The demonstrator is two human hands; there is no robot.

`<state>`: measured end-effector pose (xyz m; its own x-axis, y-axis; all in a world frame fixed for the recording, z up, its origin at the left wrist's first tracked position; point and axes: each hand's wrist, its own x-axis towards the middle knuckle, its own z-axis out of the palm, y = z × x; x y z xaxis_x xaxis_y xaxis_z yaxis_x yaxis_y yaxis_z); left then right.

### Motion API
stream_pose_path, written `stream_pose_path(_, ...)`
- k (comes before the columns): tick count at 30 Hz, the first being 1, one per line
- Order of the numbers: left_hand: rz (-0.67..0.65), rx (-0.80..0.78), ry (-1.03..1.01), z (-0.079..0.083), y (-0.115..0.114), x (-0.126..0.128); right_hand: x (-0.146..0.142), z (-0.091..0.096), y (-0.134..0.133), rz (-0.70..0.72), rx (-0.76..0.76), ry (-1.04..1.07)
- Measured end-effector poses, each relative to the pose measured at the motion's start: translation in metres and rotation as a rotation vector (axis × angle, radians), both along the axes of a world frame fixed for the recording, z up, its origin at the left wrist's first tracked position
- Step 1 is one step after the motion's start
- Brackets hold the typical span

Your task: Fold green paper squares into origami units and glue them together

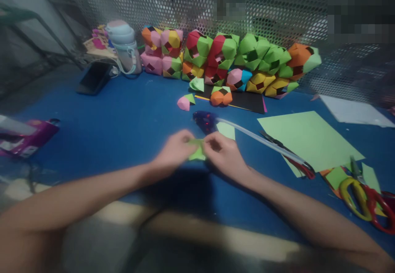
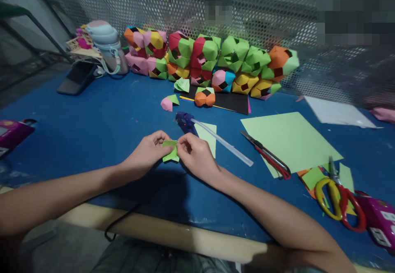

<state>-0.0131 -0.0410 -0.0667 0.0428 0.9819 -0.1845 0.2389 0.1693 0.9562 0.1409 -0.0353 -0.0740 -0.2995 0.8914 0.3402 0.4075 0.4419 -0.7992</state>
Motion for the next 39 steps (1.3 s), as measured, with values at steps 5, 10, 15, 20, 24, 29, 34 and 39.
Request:
stream_pose_path(5,0.035,0.014,-0.091,-0.003,0.004,-0.003,0.006,0.006,0.0,-0.016,-0.026,0.004)
stream_pose_path(10,0.182,0.051,-0.293,-0.009,0.025,-0.015,0.028,0.002,0.014,-0.173,0.024,-0.16)
stream_pose_path(15,0.267,0.07,-0.315,-0.019,0.042,-0.022,0.025,-0.012,0.039,-0.14,0.099,-0.419)
stream_pose_path(20,0.287,0.076,-0.278,-0.024,0.046,-0.025,0.006,-0.017,0.051,-0.173,0.025,-0.466)
stream_pose_path(24,0.287,0.086,-0.247,-0.025,0.046,-0.025,0.006,-0.017,0.045,-0.159,-0.046,-0.301)
stream_pose_path(29,0.294,0.092,-0.253,-0.025,0.046,-0.024,0.007,-0.006,0.026,-0.099,0.112,-0.311)
stream_pose_path(34,0.251,0.083,-0.25,-0.021,0.044,-0.023,0.004,-0.006,0.021,-0.052,0.321,-0.375)
stream_pose_path(39,0.247,0.086,-0.265,-0.018,0.042,-0.022,0.006,-0.011,0.025,-0.028,0.444,-0.433)
